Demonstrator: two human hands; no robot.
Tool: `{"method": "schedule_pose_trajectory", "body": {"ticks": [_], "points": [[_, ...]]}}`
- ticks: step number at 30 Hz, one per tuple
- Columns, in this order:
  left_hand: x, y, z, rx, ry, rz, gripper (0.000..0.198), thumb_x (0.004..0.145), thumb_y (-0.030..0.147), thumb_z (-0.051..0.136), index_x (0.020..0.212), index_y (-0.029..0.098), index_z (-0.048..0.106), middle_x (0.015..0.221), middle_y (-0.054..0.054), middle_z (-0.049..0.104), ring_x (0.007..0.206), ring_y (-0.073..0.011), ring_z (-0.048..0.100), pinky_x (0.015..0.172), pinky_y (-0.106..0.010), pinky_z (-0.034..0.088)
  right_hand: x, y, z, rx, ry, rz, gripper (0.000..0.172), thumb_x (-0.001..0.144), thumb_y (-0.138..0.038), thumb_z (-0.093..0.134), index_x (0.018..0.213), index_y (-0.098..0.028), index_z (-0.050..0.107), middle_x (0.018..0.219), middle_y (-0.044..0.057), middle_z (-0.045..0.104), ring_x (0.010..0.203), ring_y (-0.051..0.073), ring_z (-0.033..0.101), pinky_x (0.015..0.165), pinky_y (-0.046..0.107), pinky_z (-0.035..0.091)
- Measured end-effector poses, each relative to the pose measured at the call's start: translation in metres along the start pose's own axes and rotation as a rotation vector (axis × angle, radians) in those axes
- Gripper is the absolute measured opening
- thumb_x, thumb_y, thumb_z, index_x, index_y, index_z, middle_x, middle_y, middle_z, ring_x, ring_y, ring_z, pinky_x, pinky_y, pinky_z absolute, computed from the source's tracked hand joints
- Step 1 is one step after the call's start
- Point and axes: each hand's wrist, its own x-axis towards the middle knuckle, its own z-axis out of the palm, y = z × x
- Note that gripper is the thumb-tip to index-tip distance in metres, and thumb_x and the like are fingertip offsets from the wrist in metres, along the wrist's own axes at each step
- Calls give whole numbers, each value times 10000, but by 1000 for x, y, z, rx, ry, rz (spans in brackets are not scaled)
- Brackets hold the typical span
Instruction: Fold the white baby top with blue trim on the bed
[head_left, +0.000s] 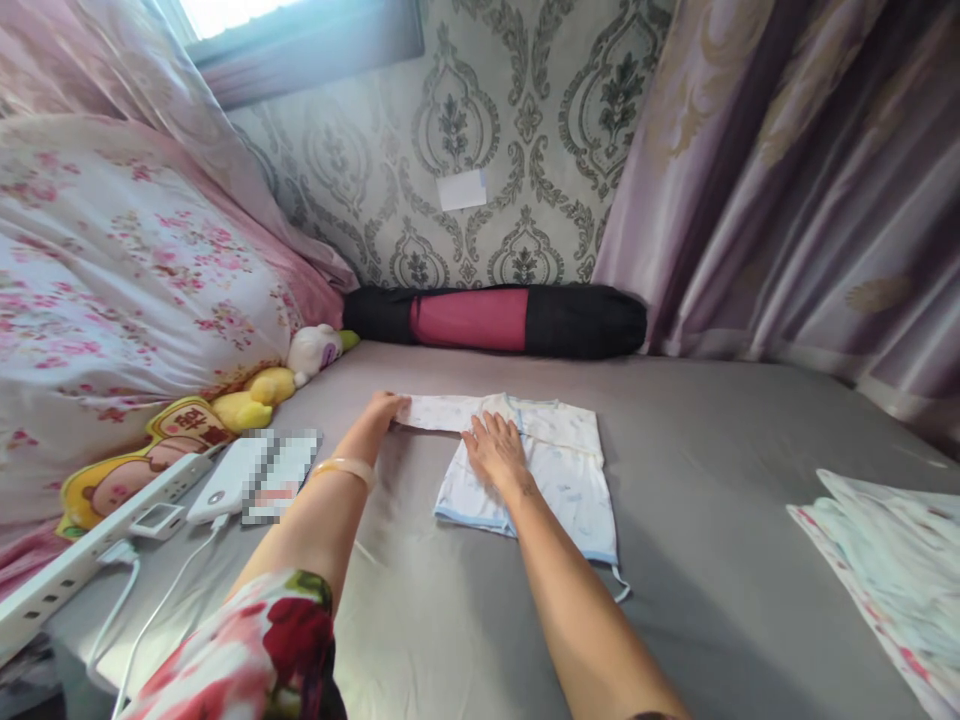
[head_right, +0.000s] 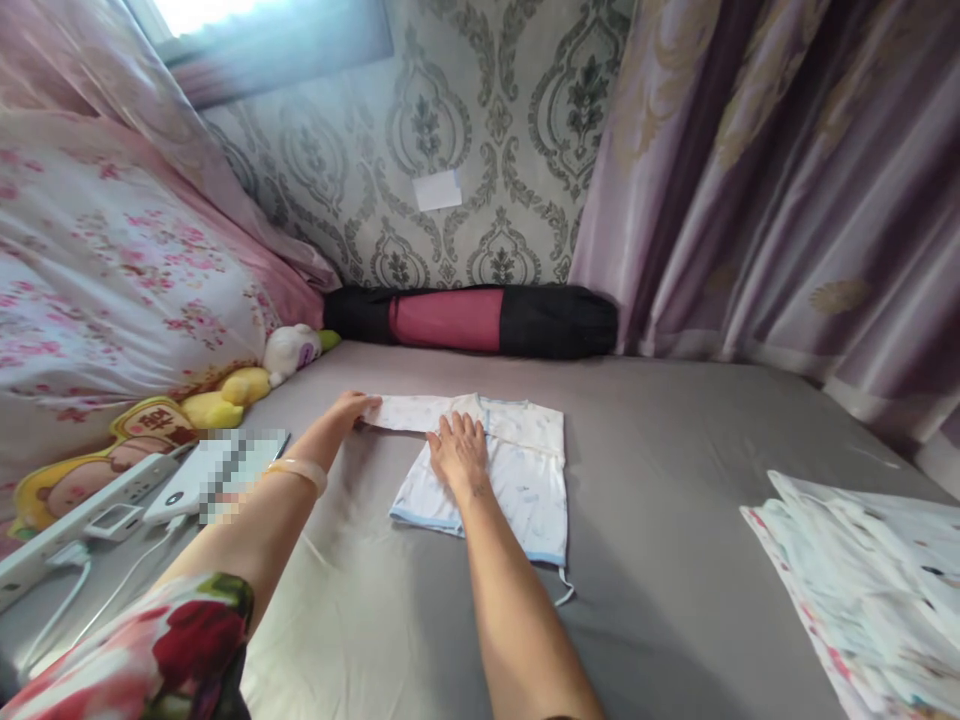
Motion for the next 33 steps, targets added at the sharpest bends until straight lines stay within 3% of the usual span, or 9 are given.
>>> {"method": "schedule_pose_trajectory", "body": {"ticks": [5,10,13,18,21,24,28,30,33], "points": [[-6,20,-6,-115,12,-17,137,648,262,601,706,178,510,562,34,482,545,-139,529,529,-261,459,0,0,3,5,-14,24,463,1025,-405,323,1431,-211,433,1486,84,349,1372,276,225,1118,446,141],[-18,54,0,-216,-28,81,210,646,343,611,739,185,509,623,24,527,610,-134,564,561,-234,466,-6,-3,2,16,41,8,462,1013,-387,371,1430,-199,432,1488,97,341,1376,278,225,1126,436,128],[-32,75,9,-247,-78,142,242,638,372,632,739,180,524,621,19,545,616,-138,574,581,-244,472,-3,-3,-5,58,-20,23,467,998,-348,418,1436,-187,420,1494,104,329,1387,270,214,1137,433,125],[-57,95,35,-256,-152,209,204,665,334,634,706,165,526,579,32,521,556,-112,533,543,-221,445,14,15,-40,456,40,129,397,984,-223,391,1356,-142,506,1360,104,510,1265,196,441,1057,285,327],[-69,100,58,-257,-206,229,205,690,329,646,708,156,537,566,28,525,550,-113,534,530,-217,448,19,36,-62,838,73,407,401,1018,-266,279,1211,-126,601,1148,122,644,1038,199,613,885,282,479],[-82,103,81,-267,-276,249,240,725,365,658,730,144,564,596,2,572,590,-127,574,558,-229,478,13,55,-71,1169,4,571,476,1039,-313,194,1209,-80,572,1065,159,662,878,185,668,726,249,531],[-92,99,104,-326,-489,307,330,840,448,555,888,126,615,863,-98,702,790,-165,666,691,-263,523,9,70,-69,1175,-42,629,646,1034,-396,0,1285,-84,507,1011,158,668,816,182,676,667,254,539],[-89,91,109,-252,-466,354,352,909,424,434,988,127,606,987,-128,710,884,-176,675,745,-277,522,10,73,-66,1157,-32,663,695,1020,-432,-49,1318,-86,474,988,147,671,779,178,675,654,264,542],[-76,75,110,-13,-266,405,311,908,250,363,1081,121,587,1049,-131,702,959,-181,662,814,-296,506,12,75,-58,1216,28,696,574,1027,-462,174,1229,-78,550,930,129,680,714,180,666,627,267,545]]}}
